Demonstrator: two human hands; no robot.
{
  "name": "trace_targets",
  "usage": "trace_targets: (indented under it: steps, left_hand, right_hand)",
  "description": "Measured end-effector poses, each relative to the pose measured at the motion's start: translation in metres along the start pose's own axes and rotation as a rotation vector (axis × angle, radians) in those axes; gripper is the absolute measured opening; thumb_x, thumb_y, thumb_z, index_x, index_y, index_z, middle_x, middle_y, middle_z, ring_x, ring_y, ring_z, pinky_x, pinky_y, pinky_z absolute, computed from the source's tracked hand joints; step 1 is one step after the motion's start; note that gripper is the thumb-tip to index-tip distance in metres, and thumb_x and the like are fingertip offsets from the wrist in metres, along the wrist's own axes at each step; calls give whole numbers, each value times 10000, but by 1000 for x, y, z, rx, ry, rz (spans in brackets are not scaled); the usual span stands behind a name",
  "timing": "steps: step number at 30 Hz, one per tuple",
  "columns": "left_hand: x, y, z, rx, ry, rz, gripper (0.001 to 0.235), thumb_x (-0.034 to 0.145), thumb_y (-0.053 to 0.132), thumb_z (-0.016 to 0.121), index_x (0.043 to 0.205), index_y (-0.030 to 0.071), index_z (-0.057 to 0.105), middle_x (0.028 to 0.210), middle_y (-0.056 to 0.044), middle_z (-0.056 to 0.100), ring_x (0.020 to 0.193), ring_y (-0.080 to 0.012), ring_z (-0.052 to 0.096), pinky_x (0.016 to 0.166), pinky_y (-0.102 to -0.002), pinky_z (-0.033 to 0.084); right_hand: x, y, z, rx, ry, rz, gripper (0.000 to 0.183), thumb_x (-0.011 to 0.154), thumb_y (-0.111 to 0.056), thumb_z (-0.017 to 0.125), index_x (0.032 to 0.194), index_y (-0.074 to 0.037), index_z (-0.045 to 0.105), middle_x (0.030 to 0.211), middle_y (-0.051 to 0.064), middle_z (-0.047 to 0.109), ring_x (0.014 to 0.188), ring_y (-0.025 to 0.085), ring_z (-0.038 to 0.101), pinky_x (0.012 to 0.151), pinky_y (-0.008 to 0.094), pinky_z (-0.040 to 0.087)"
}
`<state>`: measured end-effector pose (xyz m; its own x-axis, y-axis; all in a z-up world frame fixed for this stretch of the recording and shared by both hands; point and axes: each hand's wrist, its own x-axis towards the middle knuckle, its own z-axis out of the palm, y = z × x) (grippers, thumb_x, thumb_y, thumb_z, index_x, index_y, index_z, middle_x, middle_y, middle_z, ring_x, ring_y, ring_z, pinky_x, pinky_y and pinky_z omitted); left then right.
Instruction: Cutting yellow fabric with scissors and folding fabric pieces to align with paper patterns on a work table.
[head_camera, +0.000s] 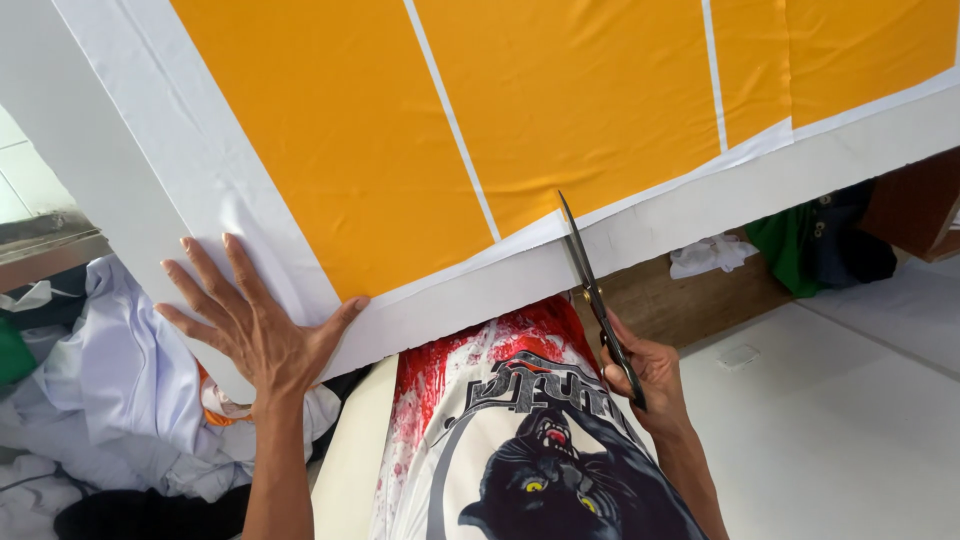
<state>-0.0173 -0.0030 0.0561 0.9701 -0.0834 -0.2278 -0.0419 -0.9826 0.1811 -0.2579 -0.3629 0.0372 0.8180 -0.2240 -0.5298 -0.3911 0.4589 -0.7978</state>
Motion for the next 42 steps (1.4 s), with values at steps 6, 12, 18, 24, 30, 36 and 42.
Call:
trace_targets:
  steps: [6, 12, 18, 24, 30, 36, 42]
  left_hand:
    - [1, 0, 1, -6, -15, -16, 1402, 704, 1010, 579, 1705, 202, 23, 1755, -170, -75, 1607, -404, -143, 1241, -713, -140]
    - [1, 0, 2, -18, -11, -10, 1396, 723, 995, 607, 1708, 203, 16, 1761, -161, -74, 1611, -398, -148, 1249, -705, -142]
    - [1, -1, 2, -13, -12, -16, 1411, 705, 1006, 602, 1706, 200, 21, 1755, -180, -74, 1611, -420, -136, 1248, -712, -138]
    - [0, -1, 0, -9, -13, -10, 1393, 718, 1016, 591, 1706, 227, 7, 1757, -167, -85, 1614, -412, -143, 1258, -712, -129]
    - [0, -3, 2, -24, -18, -11, 1405, 714, 1016, 608, 1709, 223, 13, 1757, -170, -88, 1611, -408, -154, 1260, -712, -133]
    - [1, -2, 1, -12, -13, -11, 1414, 695, 1036, 583, 1707, 225, 18, 1756, -170, -83, 1612, -416, -143, 1262, -713, -124]
    - [1, -1, 0, -29, -8, -4, 1408, 705, 1024, 591, 1707, 210, 29, 1750, -181, -87, 1609, -421, -147, 1259, -718, -133]
  right_hand:
    - [-18, 1, -1, -66, 49, 23, 735, 847, -85, 775, 1511, -2, 471, 675, -6, 494, 548, 77, 403, 461, 208, 318]
    - [-15, -4, 5, -67, 63, 3, 731, 825, -73, 791, 1488, 12, 494, 674, 15, 478, 548, 93, 398, 467, 223, 314]
    - [4, -6, 6, -7, 28, -38, 716, 808, -198, 822, 1407, 94, 561, 684, 12, 529, 500, 57, 393, 655, 147, 468]
    - [5, -10, 8, 59, 18, 37, 757, 826, -124, 785, 1500, 34, 481, 634, -12, 405, 495, 46, 278, 417, 187, 230]
    - [-3, -10, 6, -95, 37, 24, 729, 855, -101, 767, 1512, 3, 468, 709, 13, 544, 547, 74, 396, 463, 213, 332]
    - [15, -21, 13, 3, -7, 1, 727, 849, -154, 766, 1485, 58, 484, 669, -2, 474, 476, 49, 320, 408, 168, 283]
    - [22, -20, 8, 24, 19, 48, 681, 845, -125, 756, 1477, -8, 530, 697, 57, 477, 453, 80, 318, 383, 188, 262]
